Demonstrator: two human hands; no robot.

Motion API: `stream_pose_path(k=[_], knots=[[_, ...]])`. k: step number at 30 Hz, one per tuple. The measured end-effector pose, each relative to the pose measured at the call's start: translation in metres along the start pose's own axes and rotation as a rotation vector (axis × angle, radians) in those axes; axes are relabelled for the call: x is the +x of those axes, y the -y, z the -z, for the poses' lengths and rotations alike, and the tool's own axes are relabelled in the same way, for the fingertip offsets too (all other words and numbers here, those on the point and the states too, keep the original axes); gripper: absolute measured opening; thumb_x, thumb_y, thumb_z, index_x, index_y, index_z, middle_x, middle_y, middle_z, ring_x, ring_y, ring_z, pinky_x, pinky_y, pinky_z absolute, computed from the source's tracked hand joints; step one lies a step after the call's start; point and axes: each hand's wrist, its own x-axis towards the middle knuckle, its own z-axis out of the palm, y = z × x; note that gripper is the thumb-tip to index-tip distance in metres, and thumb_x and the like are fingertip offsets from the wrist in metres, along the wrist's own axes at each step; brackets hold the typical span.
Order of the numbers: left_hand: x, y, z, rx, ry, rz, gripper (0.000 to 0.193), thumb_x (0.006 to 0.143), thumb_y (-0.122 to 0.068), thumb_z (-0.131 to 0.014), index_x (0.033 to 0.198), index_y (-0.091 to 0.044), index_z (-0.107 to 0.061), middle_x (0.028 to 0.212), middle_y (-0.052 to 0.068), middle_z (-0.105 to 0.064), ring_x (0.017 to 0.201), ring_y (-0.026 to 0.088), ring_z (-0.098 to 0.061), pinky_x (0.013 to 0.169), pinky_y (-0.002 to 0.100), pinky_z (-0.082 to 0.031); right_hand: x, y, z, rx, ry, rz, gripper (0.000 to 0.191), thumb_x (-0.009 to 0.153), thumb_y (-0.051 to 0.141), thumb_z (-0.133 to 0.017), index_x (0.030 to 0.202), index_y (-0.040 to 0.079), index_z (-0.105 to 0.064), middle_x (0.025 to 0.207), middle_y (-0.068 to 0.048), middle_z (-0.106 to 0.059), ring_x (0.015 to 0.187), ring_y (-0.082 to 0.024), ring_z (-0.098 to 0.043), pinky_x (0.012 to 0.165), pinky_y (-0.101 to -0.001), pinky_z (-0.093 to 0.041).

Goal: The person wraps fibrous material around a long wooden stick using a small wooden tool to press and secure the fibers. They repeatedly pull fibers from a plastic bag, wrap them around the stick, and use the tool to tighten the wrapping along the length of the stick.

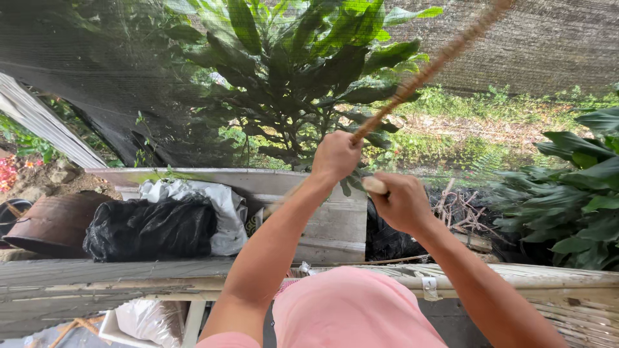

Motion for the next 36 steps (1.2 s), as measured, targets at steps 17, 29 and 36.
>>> stream_pose_path(k=[17, 29, 36], knots=[[-0.081, -0.011, 0.003, 0.536, 0.435, -0.694, 0.034, 0.098, -0.031, -0.064, 0.068, -0.017, -0.070, 0.054, 0.003, -0.062, 0.046, 0.025, -0.065, 0.044, 0.043, -0.049, 0.059, -0.062, 0.057, -0.062, 0.689, -0.121, 0.025, 0.090, 0.041, -0.068, 0.095, 0.018, -0.073, 0.067, -0.001, -0.070, 0.050, -0.014, -0.061, 0.049, -0.0342, -0.050], [-0.086, 0.029, 0.009, 0.183, 0.319, -0.981, 0.012, 0.075, -0.020, -0.076, 0.072, -0.018, -0.064, 0.061, -0.001, -0.064, 0.057, 0.022, -0.062, 0.064, 0.041, -0.047, -0.098, -0.085, -0.064, 1.443, 0.507, -0.533, 0.036, 0.108, 0.036, -0.062, 0.082, 0.011, -0.055, 0.066, 0.006, -0.044, 0.055, -0.007, -0.040, 0.051, -0.0243, -0.035], [-0.063, 0.106, -0.017, -0.183, 0.301, -0.391, 0.015, 0.090, -0.024, -0.073, 0.079, -0.014, -0.073, 0.064, 0.005, -0.068, 0.052, 0.023, -0.060, 0.055, 0.038, -0.048, -0.087, -0.051, -0.116, 1.476, 0.276, -0.745, 0.034, 0.100, 0.033, -0.066, 0.078, 0.012, -0.051, 0.062, 0.007, -0.035, 0.054, -0.010, -0.035, 0.058, -0.0333, -0.043]])
